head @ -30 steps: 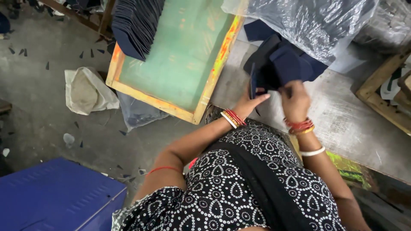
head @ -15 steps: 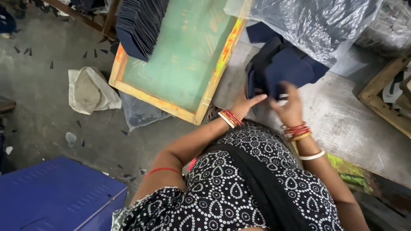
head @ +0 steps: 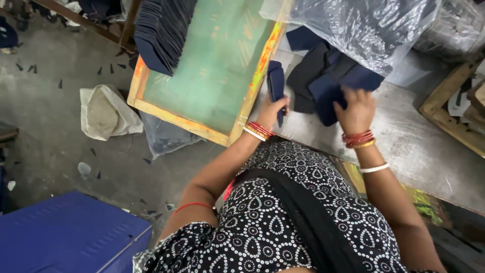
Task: The person folds dark blue fabric pieces by hand and stacks them on a green table. They repeatedly pick up pieces, fold them, and add them to a growing pile, occasionally adjusting the stack.
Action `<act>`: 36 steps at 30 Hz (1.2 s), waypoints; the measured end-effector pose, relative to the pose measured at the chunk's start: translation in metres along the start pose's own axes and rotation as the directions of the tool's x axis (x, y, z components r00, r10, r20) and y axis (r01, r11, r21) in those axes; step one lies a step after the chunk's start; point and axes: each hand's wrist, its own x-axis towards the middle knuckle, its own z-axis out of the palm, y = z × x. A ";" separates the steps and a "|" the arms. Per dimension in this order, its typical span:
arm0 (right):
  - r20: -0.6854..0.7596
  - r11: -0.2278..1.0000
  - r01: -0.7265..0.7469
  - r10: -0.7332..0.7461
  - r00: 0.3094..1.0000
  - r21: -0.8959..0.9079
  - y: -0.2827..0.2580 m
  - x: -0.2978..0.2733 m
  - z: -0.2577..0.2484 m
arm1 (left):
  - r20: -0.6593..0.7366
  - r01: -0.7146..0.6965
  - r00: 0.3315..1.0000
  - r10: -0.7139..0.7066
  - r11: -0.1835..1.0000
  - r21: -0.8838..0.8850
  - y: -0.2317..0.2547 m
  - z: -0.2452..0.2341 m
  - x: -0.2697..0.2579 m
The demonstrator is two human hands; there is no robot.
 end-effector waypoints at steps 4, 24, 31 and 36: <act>0.074 0.995 -0.048 0.041 0.996 0.085 -0.001 -0.031 0.012 | -0.034 -0.013 0.999 0.014 0.999 0.052 0.011 -0.005 0.009; -0.003 0.975 0.063 -0.064 0.998 0.212 0.008 -0.018 0.004 | 0.211 -0.207 0.972 0.101 0.792 0.575 0.115 0.031 0.017; -0.034 0.885 0.373 -0.379 0.925 0.278 -0.037 0.001 -0.010 | 0.628 -0.493 0.756 -0.188 0.467 0.734 0.064 0.035 0.000; -0.321 0.982 0.186 -0.171 0.932 0.017 -0.068 0.035 -0.056 | 0.338 -0.198 0.922 -0.189 0.520 0.831 0.060 0.022 -0.005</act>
